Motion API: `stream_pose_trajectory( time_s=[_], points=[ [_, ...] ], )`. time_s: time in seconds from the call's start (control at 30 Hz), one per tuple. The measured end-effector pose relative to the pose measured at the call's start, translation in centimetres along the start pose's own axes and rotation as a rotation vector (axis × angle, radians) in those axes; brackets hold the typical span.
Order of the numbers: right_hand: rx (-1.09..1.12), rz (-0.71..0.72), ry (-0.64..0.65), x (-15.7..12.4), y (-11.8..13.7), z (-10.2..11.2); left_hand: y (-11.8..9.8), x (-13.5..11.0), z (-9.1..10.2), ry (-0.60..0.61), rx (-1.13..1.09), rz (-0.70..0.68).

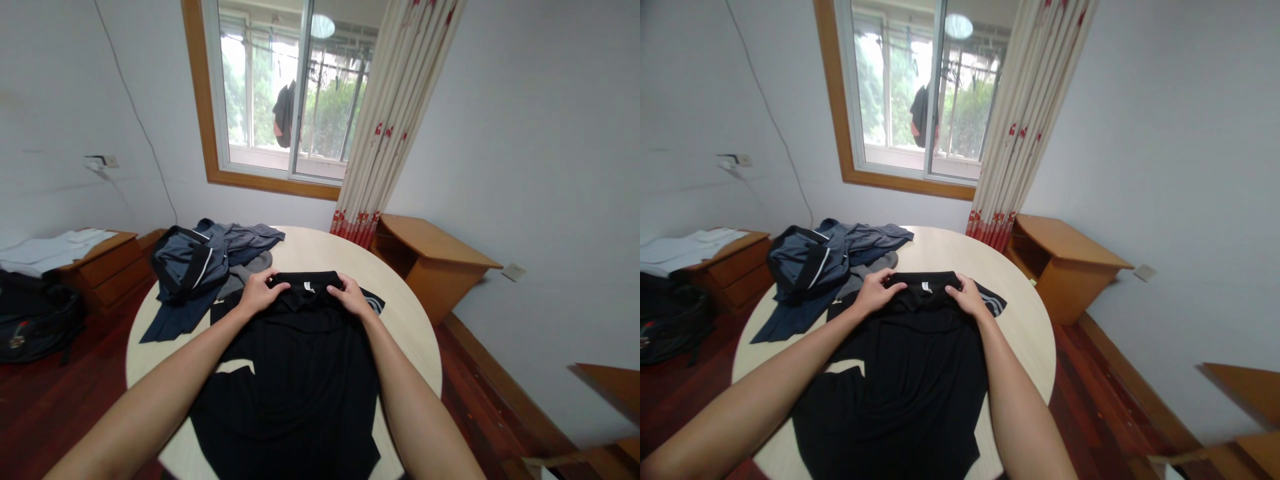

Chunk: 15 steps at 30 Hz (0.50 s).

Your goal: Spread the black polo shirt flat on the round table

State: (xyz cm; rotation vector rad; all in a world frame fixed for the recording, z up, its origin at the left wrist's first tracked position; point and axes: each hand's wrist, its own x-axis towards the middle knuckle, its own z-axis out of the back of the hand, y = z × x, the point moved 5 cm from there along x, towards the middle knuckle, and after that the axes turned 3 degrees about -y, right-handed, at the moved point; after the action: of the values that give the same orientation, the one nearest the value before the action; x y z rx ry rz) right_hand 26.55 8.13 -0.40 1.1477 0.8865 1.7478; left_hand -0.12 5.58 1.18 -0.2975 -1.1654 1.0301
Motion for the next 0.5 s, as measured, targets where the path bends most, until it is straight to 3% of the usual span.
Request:
stream_pose_trajectory(
  time_s=[0.3, 0.5],
  points=[
    [0.019, -0.029, 0.103, -0.8, 1.4, -0.8, -0.9, 0.0, 0.6, -0.116, 0.087, -0.027],
    [-0.022, -0.021, 0.083, -0.7, 1.7, -0.6, -0.9, -0.2, 0.3, -0.058, 0.168, -0.046]
  ],
)
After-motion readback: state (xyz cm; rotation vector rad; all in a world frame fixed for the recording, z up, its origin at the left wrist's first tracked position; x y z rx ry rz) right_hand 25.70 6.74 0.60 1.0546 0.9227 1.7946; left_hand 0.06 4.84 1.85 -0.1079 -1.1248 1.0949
